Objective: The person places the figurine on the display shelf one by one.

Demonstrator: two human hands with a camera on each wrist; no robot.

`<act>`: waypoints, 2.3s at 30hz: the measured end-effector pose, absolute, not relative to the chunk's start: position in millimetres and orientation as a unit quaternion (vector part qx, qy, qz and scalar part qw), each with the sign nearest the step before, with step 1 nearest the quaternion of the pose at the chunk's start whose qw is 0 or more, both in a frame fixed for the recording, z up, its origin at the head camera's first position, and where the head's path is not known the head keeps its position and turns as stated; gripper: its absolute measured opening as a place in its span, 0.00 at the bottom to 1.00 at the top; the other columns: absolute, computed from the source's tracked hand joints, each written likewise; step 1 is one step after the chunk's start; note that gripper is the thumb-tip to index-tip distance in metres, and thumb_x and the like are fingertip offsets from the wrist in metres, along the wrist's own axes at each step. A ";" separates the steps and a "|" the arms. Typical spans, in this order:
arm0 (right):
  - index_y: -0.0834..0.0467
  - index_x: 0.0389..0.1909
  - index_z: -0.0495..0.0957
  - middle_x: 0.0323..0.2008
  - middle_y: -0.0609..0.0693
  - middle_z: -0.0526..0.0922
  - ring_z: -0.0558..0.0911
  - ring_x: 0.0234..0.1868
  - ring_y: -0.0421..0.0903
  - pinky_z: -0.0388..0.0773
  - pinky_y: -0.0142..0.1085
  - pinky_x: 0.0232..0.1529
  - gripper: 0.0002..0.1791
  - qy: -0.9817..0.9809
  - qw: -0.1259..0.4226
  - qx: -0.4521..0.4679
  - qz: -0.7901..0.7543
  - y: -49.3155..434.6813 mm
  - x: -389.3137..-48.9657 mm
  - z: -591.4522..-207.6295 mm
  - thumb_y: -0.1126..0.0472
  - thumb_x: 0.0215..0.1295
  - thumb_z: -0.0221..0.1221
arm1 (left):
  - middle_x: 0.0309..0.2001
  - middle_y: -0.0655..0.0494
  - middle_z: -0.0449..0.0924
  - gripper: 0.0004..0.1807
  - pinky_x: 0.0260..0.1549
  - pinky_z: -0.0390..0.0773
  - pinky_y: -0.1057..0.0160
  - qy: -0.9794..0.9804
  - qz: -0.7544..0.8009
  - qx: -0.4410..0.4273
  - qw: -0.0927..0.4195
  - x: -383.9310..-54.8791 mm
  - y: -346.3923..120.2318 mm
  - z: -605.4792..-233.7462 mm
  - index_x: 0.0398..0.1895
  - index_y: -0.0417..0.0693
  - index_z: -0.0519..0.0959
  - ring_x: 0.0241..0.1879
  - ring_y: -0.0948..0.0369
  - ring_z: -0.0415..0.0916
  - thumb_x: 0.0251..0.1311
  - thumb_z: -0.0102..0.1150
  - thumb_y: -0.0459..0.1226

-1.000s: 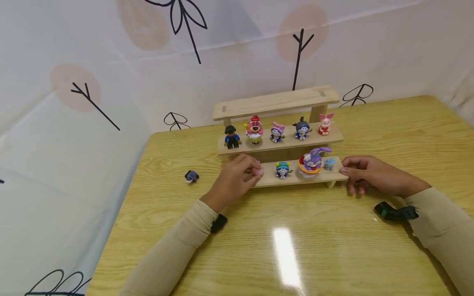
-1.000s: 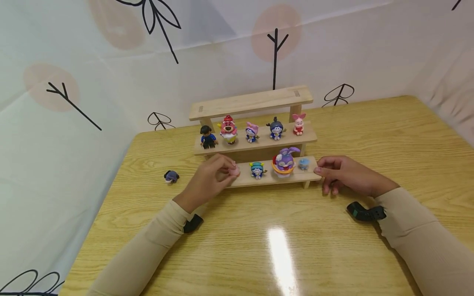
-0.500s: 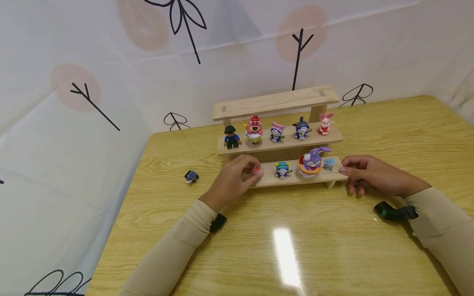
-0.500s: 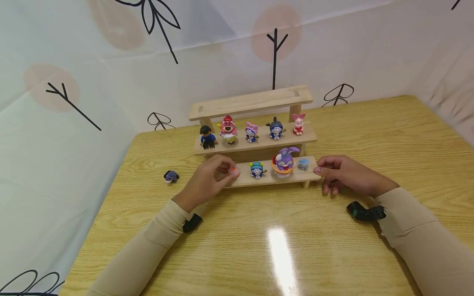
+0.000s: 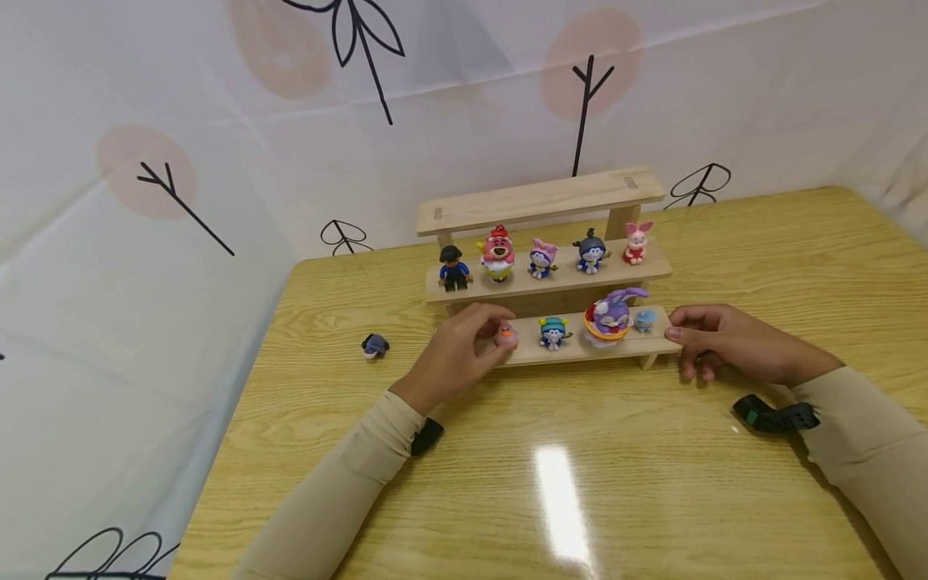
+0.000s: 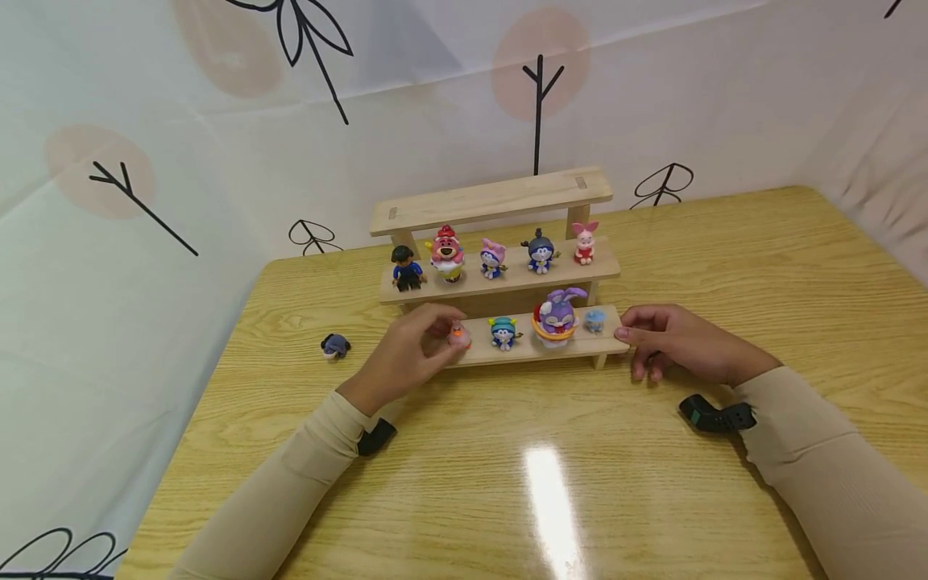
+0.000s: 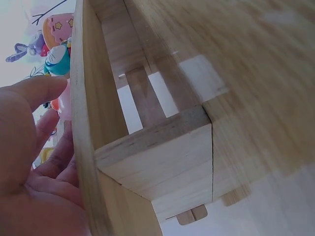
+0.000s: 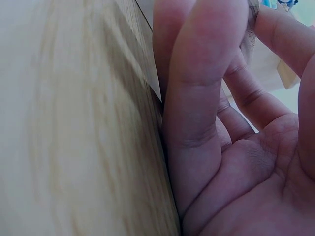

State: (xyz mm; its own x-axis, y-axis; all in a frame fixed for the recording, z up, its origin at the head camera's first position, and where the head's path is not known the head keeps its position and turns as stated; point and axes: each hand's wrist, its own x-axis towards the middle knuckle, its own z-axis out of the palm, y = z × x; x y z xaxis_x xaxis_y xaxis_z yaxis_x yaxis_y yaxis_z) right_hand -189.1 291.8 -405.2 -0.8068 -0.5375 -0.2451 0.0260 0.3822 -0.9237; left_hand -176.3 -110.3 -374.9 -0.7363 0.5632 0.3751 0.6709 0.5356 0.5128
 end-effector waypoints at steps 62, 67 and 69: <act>0.59 0.49 0.69 0.27 0.56 0.82 0.82 0.27 0.51 0.82 0.42 0.26 0.11 0.800 0.257 -0.148 -0.521 290.6 -187.4 -404.8 0.54 0.80 0.48 | 0.63 0.50 0.70 0.17 0.60 0.70 0.42 -0.941 -0.312 -0.109 -0.070 -186.7 -278.1 -370.1 0.62 0.49 0.72 0.62 0.49 0.68 0.71 0.49 0.35; 0.59 0.49 0.69 0.27 0.56 0.83 0.83 0.28 0.51 0.82 0.42 0.26 0.11 0.796 0.259 -0.157 -0.524 291.1 -188.1 -405.2 0.55 0.80 0.47 | 0.61 0.48 0.71 0.22 0.60 0.71 0.42 -0.933 -0.317 -0.124 -0.113 -187.1 -279.5 -374.8 0.63 0.49 0.71 0.62 0.48 0.69 0.66 0.54 0.31; 0.59 0.49 0.69 0.27 0.56 0.83 0.83 0.28 0.52 0.82 0.42 0.26 0.11 0.795 0.259 -0.160 -0.525 290.9 -188.1 -405.3 0.55 0.81 0.47 | 0.60 0.48 0.71 0.22 0.60 0.72 0.43 -0.932 -0.317 -0.131 -0.116 -186.9 -279.3 -376.0 0.63 0.48 0.71 0.62 0.48 0.69 0.66 0.55 0.30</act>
State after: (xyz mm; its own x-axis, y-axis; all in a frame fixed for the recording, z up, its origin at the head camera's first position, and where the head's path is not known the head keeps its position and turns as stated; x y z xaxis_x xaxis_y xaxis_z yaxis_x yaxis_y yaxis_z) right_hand -188.1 290.9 -405.3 -0.8143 -0.5267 -0.2440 0.0178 0.3976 -0.9174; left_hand -186.9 -279.3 -376.0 -0.9389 0.3171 -0.1339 0.1695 0.7645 0.6220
